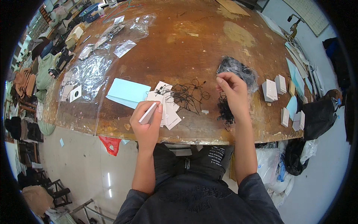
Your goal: The person repeatedly picks small white rectangular boxes and black cords from a wooden table, inserts the cords into the boxes, and places the assembled units back on the table. The person also briefly moves a light blue rectangular item aside to access the work area.
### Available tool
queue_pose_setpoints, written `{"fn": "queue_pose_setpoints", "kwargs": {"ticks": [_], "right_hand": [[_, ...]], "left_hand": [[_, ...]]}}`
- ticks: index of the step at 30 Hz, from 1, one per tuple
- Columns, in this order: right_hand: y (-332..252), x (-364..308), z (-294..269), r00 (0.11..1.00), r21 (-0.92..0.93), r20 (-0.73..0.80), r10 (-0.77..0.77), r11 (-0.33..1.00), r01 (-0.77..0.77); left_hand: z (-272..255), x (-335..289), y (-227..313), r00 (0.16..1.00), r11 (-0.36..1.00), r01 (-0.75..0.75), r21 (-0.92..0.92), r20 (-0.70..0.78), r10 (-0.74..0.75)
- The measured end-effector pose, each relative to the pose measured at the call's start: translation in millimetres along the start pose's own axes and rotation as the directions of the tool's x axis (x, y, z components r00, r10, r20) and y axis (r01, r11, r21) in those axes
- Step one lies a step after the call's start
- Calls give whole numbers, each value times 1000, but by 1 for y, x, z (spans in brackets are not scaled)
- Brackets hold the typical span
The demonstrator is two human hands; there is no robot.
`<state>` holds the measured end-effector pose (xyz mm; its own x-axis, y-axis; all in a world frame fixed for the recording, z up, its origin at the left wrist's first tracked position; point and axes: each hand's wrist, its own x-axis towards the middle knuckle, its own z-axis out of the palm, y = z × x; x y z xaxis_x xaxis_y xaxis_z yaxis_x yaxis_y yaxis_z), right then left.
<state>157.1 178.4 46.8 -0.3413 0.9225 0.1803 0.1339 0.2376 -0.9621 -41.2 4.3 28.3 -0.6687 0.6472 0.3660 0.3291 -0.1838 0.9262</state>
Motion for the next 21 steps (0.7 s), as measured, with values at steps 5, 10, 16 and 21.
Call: {"fn": "queue_pose_setpoints", "kwargs": {"ticks": [5,10,16,21], "right_hand": [[15,9,7,979,-537,94,-178,819,201],[25,22,25,865,-671,421,-273,548,500],[30,36,29,815,-739,531,-231,343,579],[34,48,18,732,-656,649,-205,337,676]], "left_hand": [[0,-2,0,1000,1000,8,-18,-21,-8],[-2,-4,2,999,999,-21,27,31,20],[-5,-5,4,998,999,-47,20,33,47],[-1,-5,4,998,1000,-23,-19,50,24]]}}
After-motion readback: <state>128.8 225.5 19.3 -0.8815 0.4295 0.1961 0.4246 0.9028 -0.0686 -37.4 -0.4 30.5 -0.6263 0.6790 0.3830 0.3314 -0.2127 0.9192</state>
